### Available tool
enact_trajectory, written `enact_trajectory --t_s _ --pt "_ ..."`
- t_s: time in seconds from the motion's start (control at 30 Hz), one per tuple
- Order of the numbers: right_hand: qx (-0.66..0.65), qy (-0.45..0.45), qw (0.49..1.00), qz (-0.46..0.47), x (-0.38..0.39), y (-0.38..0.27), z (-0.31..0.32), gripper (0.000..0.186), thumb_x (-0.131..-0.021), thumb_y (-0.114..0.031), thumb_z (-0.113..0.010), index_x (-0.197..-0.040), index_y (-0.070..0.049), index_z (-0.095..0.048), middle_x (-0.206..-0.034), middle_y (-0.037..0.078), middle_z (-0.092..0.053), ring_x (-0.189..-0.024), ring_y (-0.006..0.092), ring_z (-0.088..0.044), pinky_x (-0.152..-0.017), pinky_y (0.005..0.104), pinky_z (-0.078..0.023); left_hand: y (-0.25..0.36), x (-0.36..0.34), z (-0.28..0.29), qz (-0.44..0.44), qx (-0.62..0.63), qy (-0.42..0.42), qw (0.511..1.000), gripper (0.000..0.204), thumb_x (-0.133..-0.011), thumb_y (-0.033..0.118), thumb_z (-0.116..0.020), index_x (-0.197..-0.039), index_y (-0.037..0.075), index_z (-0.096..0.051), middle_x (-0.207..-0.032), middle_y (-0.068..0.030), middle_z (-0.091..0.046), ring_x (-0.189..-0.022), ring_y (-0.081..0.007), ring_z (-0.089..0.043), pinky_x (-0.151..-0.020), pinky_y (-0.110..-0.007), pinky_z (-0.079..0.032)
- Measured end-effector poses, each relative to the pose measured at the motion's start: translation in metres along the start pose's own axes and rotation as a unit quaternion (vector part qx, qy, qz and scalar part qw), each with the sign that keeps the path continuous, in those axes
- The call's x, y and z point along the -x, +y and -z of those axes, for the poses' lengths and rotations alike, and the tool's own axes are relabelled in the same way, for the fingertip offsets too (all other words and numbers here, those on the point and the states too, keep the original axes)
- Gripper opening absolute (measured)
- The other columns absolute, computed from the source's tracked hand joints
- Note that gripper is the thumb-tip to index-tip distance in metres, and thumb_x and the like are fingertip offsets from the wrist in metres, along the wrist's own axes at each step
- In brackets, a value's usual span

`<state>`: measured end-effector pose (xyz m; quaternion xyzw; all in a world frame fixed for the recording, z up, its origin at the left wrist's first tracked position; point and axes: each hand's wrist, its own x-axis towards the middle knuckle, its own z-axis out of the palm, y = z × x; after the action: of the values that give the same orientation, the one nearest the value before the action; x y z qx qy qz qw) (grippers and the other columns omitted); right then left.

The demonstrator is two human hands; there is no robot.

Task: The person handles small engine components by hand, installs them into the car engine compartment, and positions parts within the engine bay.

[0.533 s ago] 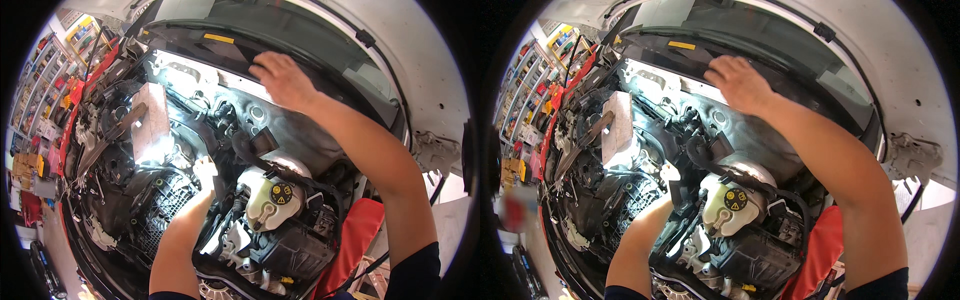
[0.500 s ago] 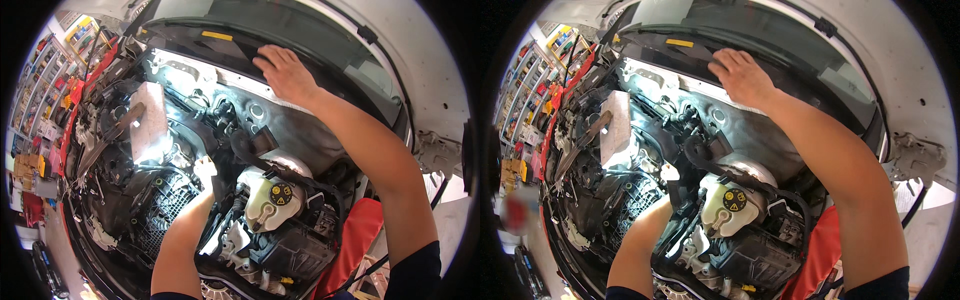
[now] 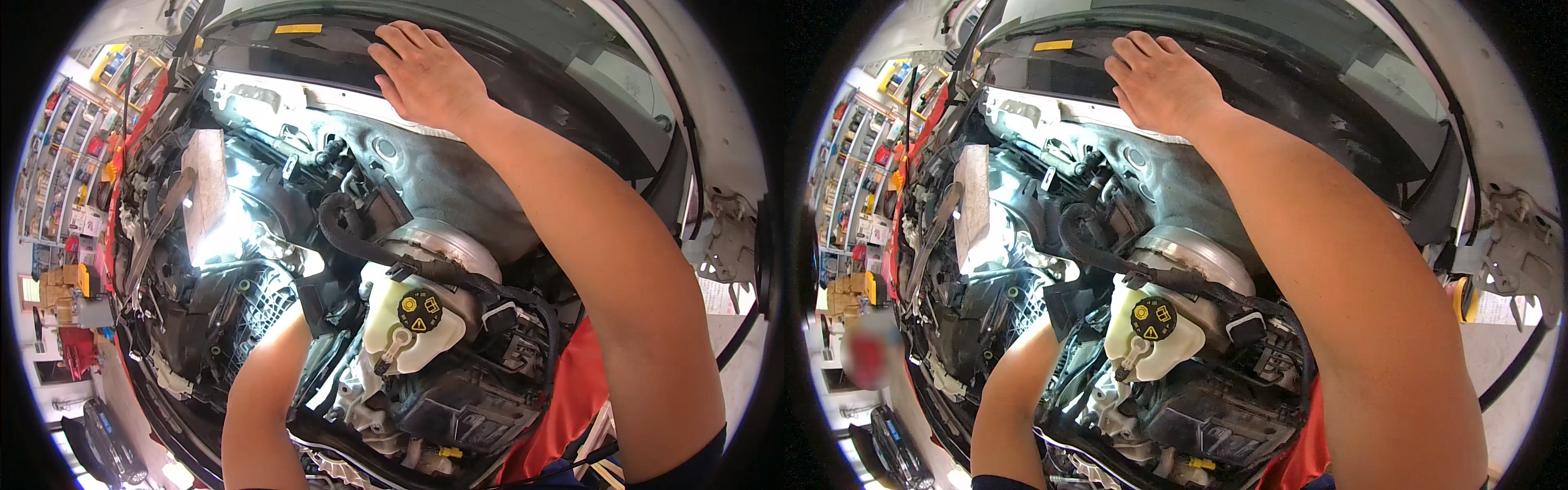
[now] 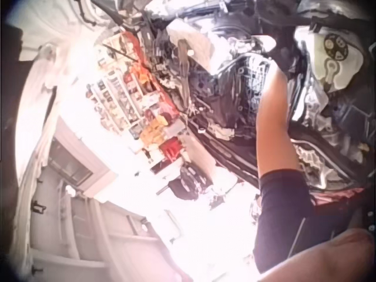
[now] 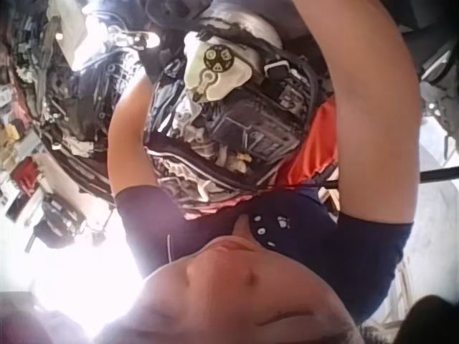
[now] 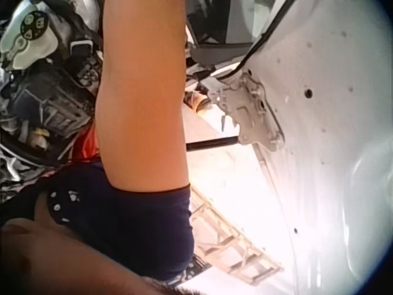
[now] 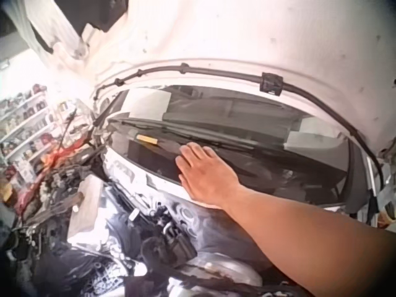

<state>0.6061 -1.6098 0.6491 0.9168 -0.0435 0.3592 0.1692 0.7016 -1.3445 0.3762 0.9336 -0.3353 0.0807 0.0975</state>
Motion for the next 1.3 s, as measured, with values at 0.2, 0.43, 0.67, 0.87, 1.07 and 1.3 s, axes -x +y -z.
enact_trajectory --t_s 0.2,0.43,0.67,0.87,1.07,1.3 --pt "0.008 0.004 1.0 0.008 0.005 0.003 0.0 0.031 -0.089 -0.028 -0.053 -0.112 -0.007 -0.054 -0.121 0.008 -0.049 -0.12 0.0232 -0.043 -0.097 0.0375 -0.039 0.006 0.001 0.007 0.011 0.007 -0.007 1.0 0.024 -0.078 0.03 -0.056 -0.082 0.009 -0.068 -0.085 -0.0075 -0.064 -0.087 -0.0283 -0.061 -0.077 -0.043 -0.045" --pt "-0.018 -0.02 1.0 0.013 0.001 -0.001 0.023 0.037 -0.08 -0.027 -0.058 -0.106 -0.001 -0.057 -0.119 0.016 -0.052 -0.116 0.0289 -0.046 -0.097 0.04 -0.038 0.0 0.014 0.012 0.034 0.005 -0.007 0.999 0.025 -0.079 0.031 -0.056 -0.082 0.009 -0.068 -0.084 -0.0086 -0.065 -0.085 -0.0287 -0.062 -0.075 -0.043 -0.046" --pt "-0.022 0.0 1.0 0.021 -0.001 0.0 0.022 0.037 -0.08 -0.028 -0.059 -0.104 0.0 -0.055 -0.115 0.016 -0.052 -0.113 0.0295 -0.047 -0.094 0.0402 -0.039 -0.012 0.036 0.02 0.06 0.0 -0.002 0.998 0.026 -0.08 0.032 -0.055 -0.081 0.01 -0.068 -0.083 -0.0098 -0.066 -0.083 -0.0291 -0.063 -0.073 -0.043 -0.047" --pt "0.006 -0.018 1.0 -0.011 0.0 0.002 0.001 0.038 -0.089 -0.028 -0.055 -0.119 -0.006 -0.053 -0.124 0.008 -0.051 -0.119 0.0232 -0.046 -0.097 0.0378 -0.039 -0.007 0.046 0.02 0.071 0.007 -0.008 0.997 0.026 -0.081 0.033 -0.055 -0.081 0.01 -0.068 -0.081 -0.0108 -0.066 -0.081 -0.0294 -0.064 -0.071 -0.042 -0.048" --pt "0.007 -0.024 1.0 0.005 -0.007 -0.007 0.009 0.038 -0.089 -0.028 -0.054 -0.119 -0.005 -0.052 -0.124 0.009 -0.051 -0.12 0.0247 -0.045 -0.099 0.038 -0.038 -0.011 0.057 0.029 0.088 0.015 -0.025 0.996 0.027 -0.082 0.034 -0.055 -0.081 0.01 -0.068 -0.08 -0.0117 -0.067 -0.079 -0.0298 -0.065 -0.069 -0.042 -0.049" --pt "0.013 -0.05 0.999 0.006 -0.008 -0.01 0.017 0.039 -0.088 -0.027 -0.055 -0.119 -0.003 -0.053 -0.125 0.01 -0.051 -0.12 0.0265 -0.046 -0.099 0.0398 -0.037 0.002 0.052 0.035 0.075 0.056 -0.092 0.991 0.028 -0.082 0.035 -0.055 -0.081 0.01 -0.067 -0.079 -0.0129 -0.068 -0.077 -0.0302 -0.067 -0.066 -0.041 -0.05"
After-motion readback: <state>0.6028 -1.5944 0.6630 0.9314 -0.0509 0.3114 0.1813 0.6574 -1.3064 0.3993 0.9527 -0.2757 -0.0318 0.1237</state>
